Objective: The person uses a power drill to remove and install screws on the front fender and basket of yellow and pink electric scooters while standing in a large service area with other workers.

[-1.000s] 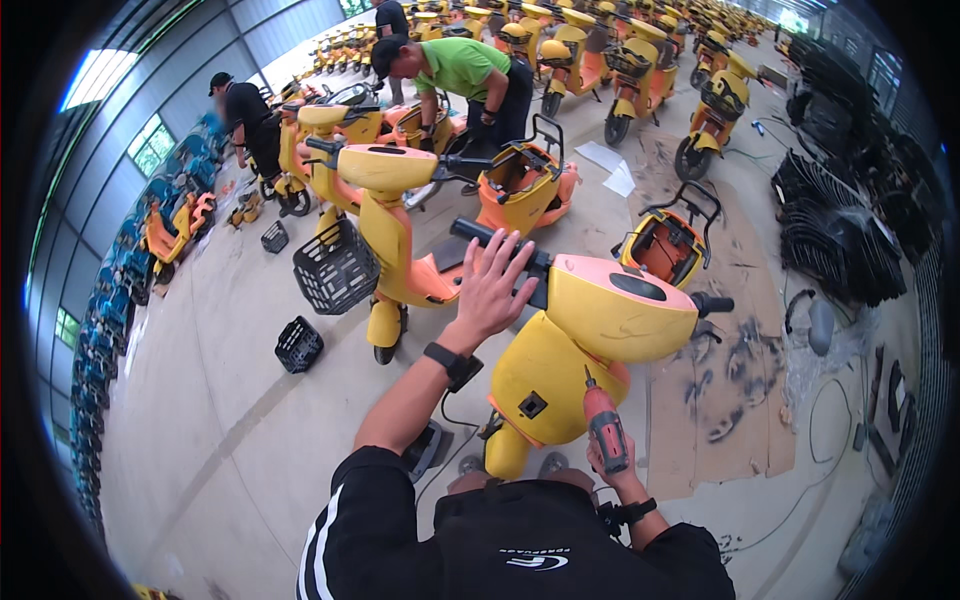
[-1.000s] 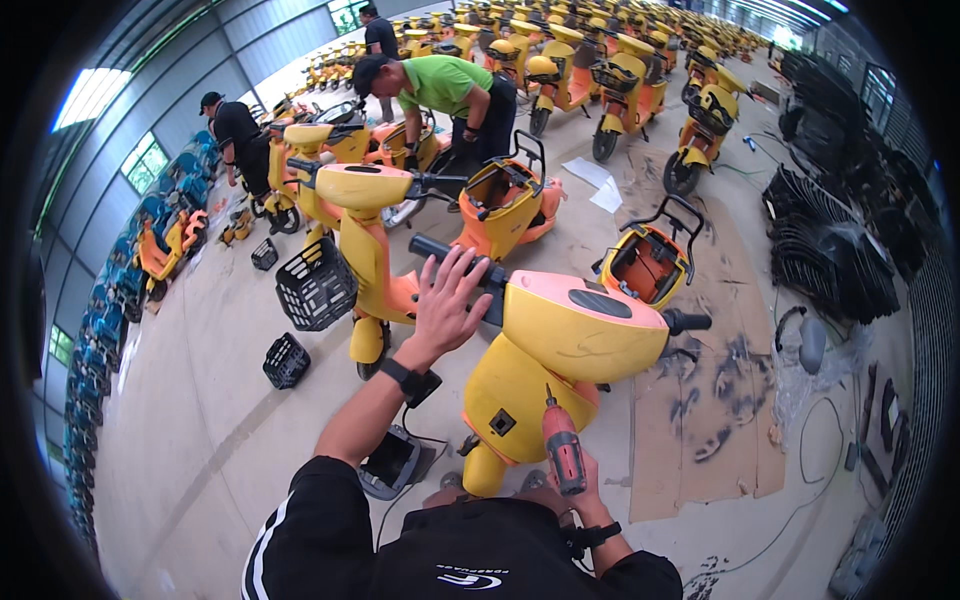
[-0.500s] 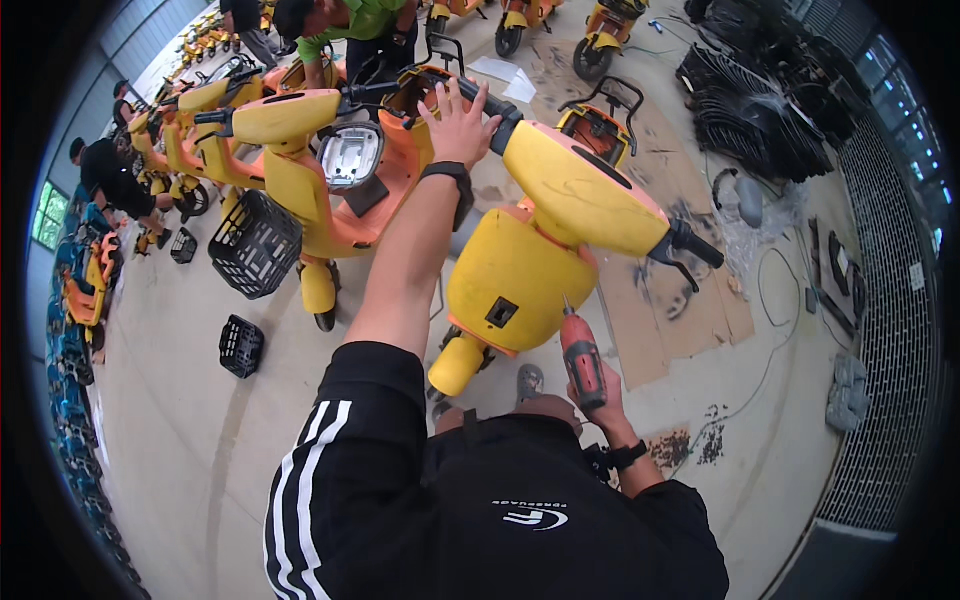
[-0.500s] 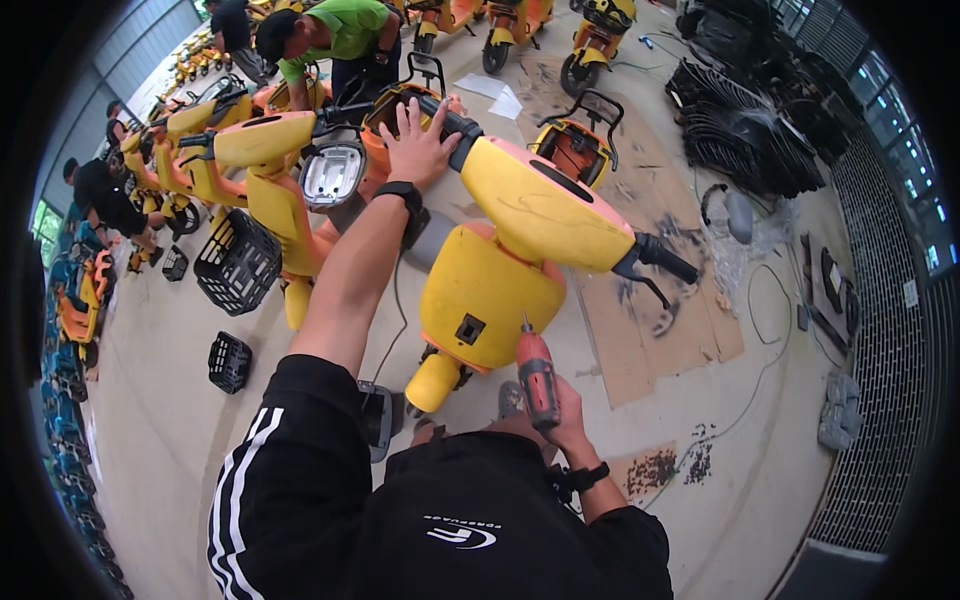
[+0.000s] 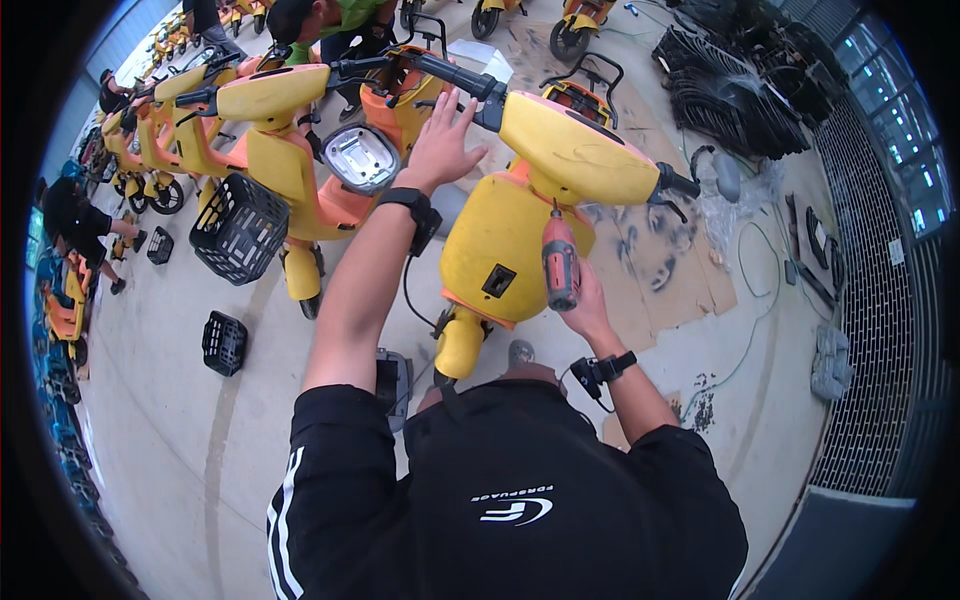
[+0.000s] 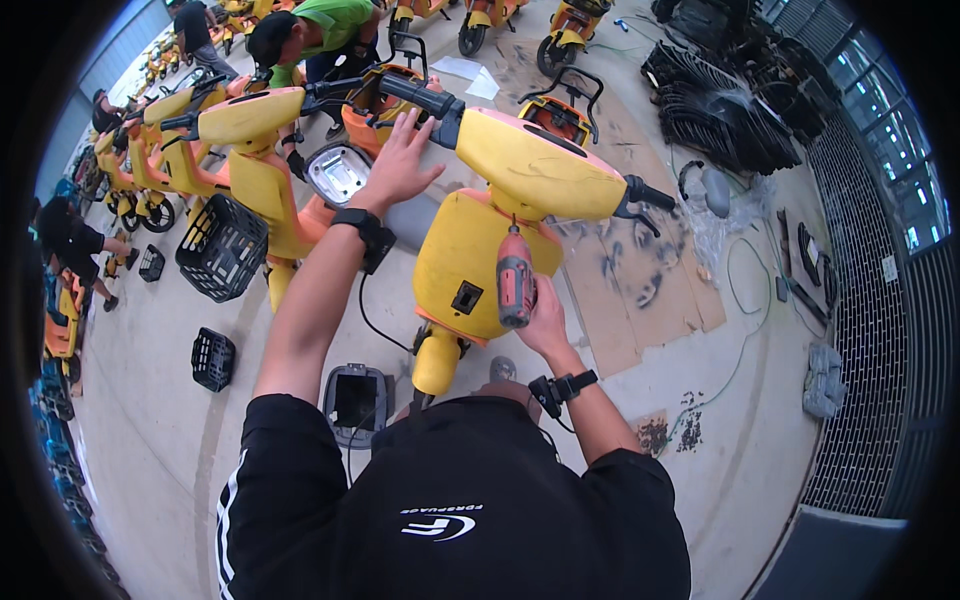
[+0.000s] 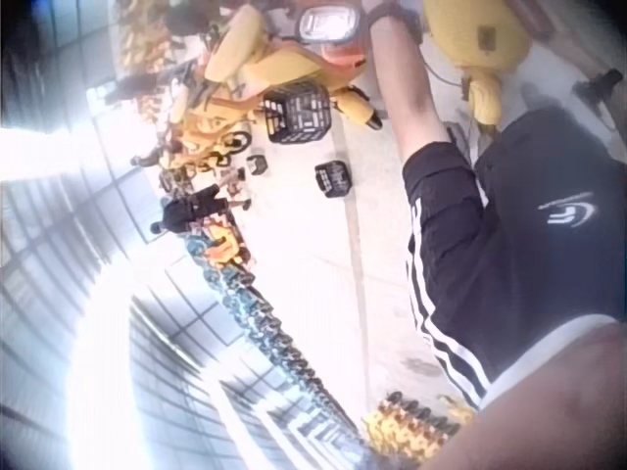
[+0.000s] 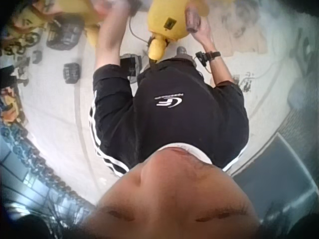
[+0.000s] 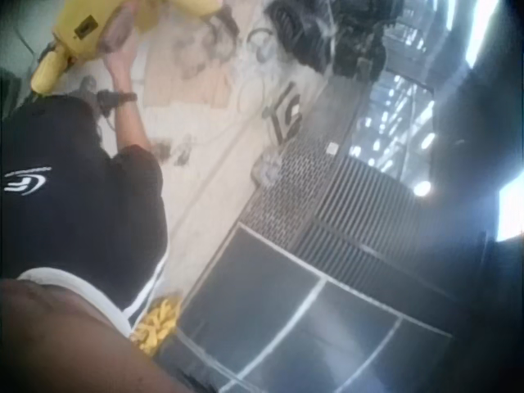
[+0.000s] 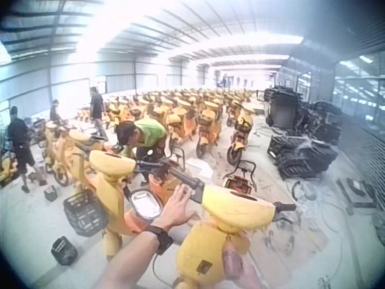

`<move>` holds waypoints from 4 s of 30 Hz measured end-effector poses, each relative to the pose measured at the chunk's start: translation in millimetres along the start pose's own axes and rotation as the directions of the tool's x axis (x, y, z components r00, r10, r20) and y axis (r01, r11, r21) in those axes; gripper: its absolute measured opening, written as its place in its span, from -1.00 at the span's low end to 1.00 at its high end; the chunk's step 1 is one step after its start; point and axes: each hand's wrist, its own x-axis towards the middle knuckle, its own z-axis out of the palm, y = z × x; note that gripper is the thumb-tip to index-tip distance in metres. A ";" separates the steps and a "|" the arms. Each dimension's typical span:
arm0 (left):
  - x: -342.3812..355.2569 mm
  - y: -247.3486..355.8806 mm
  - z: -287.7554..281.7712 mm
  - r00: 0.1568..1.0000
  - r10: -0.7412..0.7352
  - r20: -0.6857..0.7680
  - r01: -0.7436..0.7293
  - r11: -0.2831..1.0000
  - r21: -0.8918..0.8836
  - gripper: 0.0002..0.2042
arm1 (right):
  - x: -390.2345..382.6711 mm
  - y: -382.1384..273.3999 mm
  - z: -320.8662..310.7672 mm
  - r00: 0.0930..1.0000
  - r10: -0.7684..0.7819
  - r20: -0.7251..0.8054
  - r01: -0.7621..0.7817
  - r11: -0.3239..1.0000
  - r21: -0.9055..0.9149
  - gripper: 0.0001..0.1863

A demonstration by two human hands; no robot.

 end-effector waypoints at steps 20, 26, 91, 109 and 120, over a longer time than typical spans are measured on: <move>5.5 4.8 -2.6 0.993 -0.055 0.107 0.044 0.994 0.104 -0.24 | 16.1 -1.9 26.9 0.983 0.085 -0.163 -0.047 0.973 0.227 -0.61; 3.2 -1.4 -2.6 0.991 -0.043 0.127 0.037 0.998 0.051 -0.21 | 14.0 -3.4 46.7 0.965 0.225 -0.135 -0.127 0.852 0.507 -0.66; -30.1 136.3 76.7 0.513 0.015 0.858 0.651 -0.659 -0.378 -0.62 | 17.5 -21.3 4.6 0.871 0.441 0.216 -0.408 0.404 0.819 -0.77; -38.3 141.6 97.6 0.513 0.023 0.858 0.469 -0.845 -0.257 -0.79 | -46.0 -11.0 -21.8 0.936 0.278 0.217 -0.353 0.735 0.580 -0.62; -161.8 5.2 70.0 0.548 0.078 0.833 0.700 -0.588 -0.405 -0.87 | -87.3 23.0 12.7 0.825 0.330 0.459 -0.391 0.919 0.042 -0.55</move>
